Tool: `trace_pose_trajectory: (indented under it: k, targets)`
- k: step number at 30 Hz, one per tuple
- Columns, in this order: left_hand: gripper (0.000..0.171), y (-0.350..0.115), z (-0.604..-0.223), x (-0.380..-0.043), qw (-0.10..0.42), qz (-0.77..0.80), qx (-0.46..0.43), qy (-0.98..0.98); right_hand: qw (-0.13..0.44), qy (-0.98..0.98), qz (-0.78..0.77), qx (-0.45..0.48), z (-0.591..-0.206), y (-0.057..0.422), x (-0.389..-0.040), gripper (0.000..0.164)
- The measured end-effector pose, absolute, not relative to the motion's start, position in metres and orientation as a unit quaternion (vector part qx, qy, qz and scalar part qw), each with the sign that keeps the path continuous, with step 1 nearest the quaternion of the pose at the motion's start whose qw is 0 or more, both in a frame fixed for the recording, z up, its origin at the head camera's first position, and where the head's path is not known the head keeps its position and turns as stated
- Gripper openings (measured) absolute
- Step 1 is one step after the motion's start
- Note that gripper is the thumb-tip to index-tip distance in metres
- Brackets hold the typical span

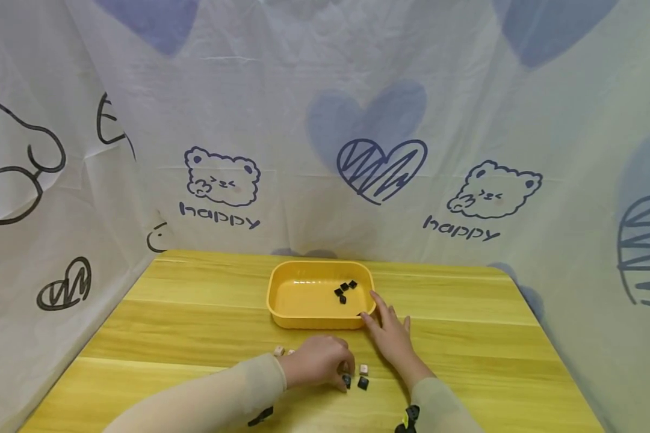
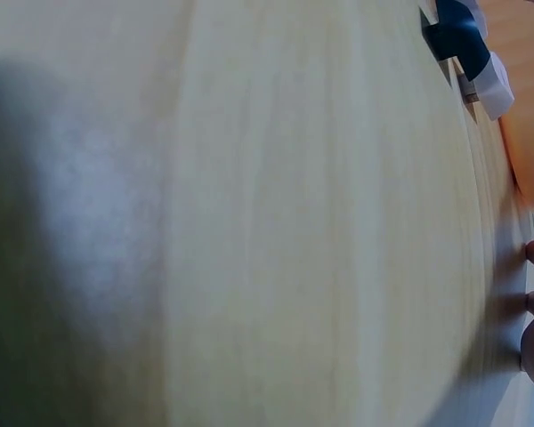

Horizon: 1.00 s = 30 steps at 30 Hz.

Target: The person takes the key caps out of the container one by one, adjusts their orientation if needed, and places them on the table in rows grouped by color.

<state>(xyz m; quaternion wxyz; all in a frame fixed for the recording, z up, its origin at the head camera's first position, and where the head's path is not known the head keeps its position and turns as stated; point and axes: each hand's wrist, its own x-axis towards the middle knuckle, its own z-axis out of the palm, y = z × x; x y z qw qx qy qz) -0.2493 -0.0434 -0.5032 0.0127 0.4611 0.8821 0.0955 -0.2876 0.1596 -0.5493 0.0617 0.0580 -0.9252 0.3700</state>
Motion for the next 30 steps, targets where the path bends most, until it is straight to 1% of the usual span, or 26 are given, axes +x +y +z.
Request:
trace_pose_trajectory:
  k: [7,11,14,18,22,26,30]
  targets:
    - [0.028,-0.044,-0.487,-0.255,0.013,0.102,0.462,0.881,0.063,-0.926,0.369,0.055,-0.547,0.16,-0.288,0.066]
    - [0.03,-0.044,-0.474,-0.26,0.034,0.094,0.469,0.878,0.063,-0.925,0.371,0.059,-0.545,0.161,-0.288,0.067]
    - [0.029,-0.046,-0.463,-0.262,0.06,0.094,0.473,0.874,0.063,-0.925,0.369,0.061,-0.543,0.161,-0.288,0.067]
    - [0.029,-0.049,-0.449,-0.266,0.074,0.082,0.464,0.879,0.064,-0.926,0.367,0.06,-0.545,0.16,-0.288,0.066]
    - [0.032,-0.049,-0.436,-0.274,0.068,0.077,0.444,0.89,0.061,-0.927,0.365,0.057,-0.549,0.159,-0.287,0.064]
    - [0.032,-0.049,-0.423,-0.286,0.058,0.084,0.425,0.899,0.065,-0.927,0.365,0.054,-0.55,0.159,-0.287,0.064]
    - [0.032,-0.05,-0.415,-0.3,0.071,0.087,0.41,0.905,0.061,-0.926,0.369,0.052,-0.55,0.159,-0.287,0.063]
